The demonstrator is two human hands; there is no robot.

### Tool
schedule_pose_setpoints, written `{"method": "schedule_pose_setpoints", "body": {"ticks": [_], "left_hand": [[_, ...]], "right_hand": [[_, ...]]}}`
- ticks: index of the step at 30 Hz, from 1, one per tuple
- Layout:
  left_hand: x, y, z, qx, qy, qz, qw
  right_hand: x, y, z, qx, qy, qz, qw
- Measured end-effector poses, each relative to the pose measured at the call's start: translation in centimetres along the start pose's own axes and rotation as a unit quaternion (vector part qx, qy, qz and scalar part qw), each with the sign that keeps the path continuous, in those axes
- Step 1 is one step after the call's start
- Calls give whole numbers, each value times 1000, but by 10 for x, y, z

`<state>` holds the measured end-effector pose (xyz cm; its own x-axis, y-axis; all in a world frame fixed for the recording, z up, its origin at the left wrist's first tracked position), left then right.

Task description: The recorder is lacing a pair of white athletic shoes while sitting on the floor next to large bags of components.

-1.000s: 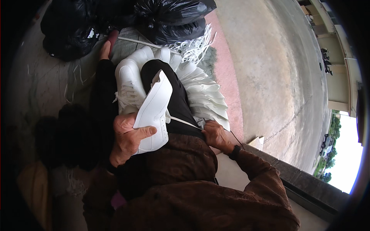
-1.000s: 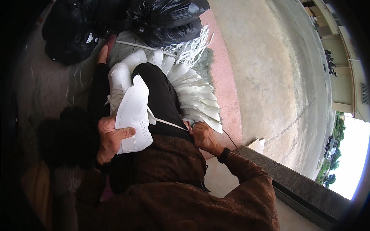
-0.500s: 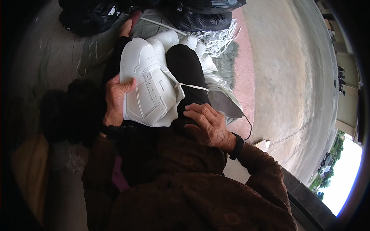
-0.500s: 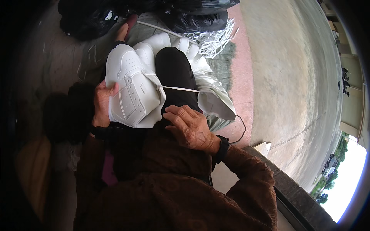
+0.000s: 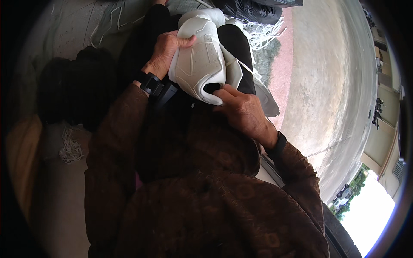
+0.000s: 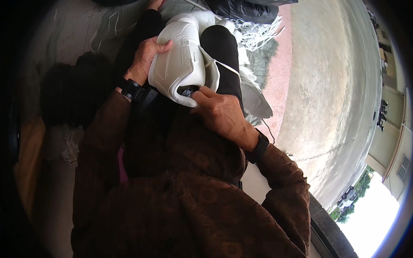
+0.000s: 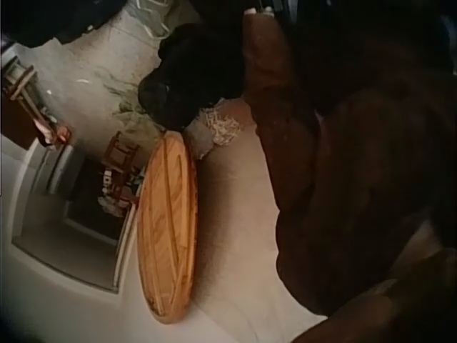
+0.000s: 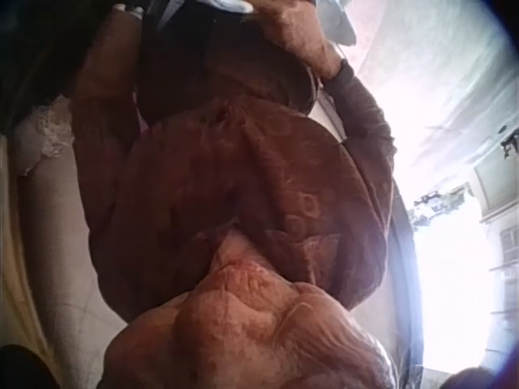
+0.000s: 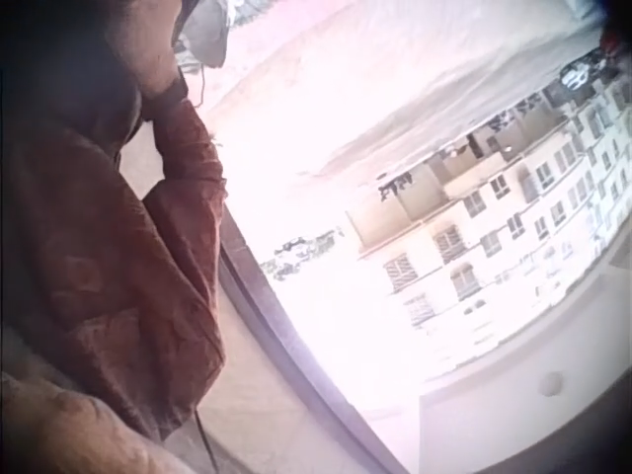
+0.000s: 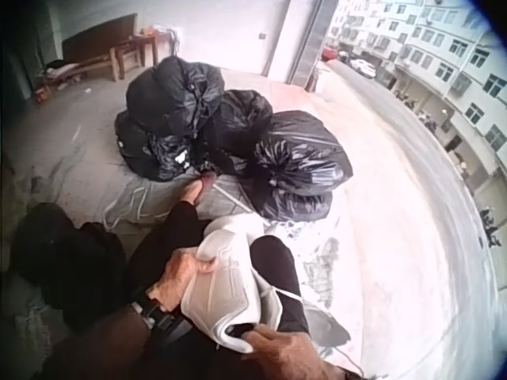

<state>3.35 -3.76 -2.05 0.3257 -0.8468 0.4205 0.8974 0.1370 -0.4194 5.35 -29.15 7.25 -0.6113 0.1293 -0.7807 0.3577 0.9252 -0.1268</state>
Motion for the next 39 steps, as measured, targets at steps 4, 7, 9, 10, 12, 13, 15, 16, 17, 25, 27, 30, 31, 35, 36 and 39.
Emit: {"method": "schedule_pose_setpoints", "body": {"ticks": [4,7,9,10,12,13,15,16,17,25,27,30,31,35,36,39], "left_hand": [[-28,-26,-7,91,149,96,980],[-20,-64,-2,289,518,206,778],[17,-106,-3,186,469,194,841],[42,-123,-4,73,344,186,918],[49,-128,-35,-173,-17,76,982],[64,-125,-35,-214,-152,53,963],[59,-97,-47,-134,-318,21,938],[57,-87,-52,-131,-317,21,939],[55,-80,-55,-123,-308,50,942],[62,-63,-64,-87,-372,84,920],[71,-55,-58,-128,-345,134,920],[71,-52,-64,-112,-388,153,902],[69,-50,-66,-116,-410,158,891],[40,-53,-79,58,48,59,995],[21,-50,-83,24,-119,84,989],[2,-45,-103,-24,-313,164,935]], "right_hand": [[47,25,-8,-11,-180,-100,978],[64,51,-6,-16,-191,-60,980],[63,62,-5,-12,-198,-65,978],[62,65,0,-39,-168,-36,984],[50,67,4,-59,-106,-29,992],[48,62,12,-67,-109,-27,991],[55,54,19,-76,-62,14,995],[53,53,14,-51,-99,-5,994],[47,49,6,-54,-100,-3,994],[4,37,28,27,-154,264,952],[12,22,16,43,-39,127,990],[30,-7,-6,-9,-40,29,999],[33,-3,-12,-40,-51,23,998],[17,31,11,-96,-51,55,993],[9,43,18,-130,-1,72,989],[-30,75,69,-9,92,195,976]]}}
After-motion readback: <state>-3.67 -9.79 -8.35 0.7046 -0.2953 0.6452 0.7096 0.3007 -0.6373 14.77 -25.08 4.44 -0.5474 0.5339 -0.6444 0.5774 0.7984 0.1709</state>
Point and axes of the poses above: each hand's wrist, its own y-axis towards the middle knuckle, its own x-axis out of the palm, z = x × y, the point moved 1 cm from there along y, towards the middle knuckle, and after that the axes turned 4 degrees about -z, right-handed, at the moved point
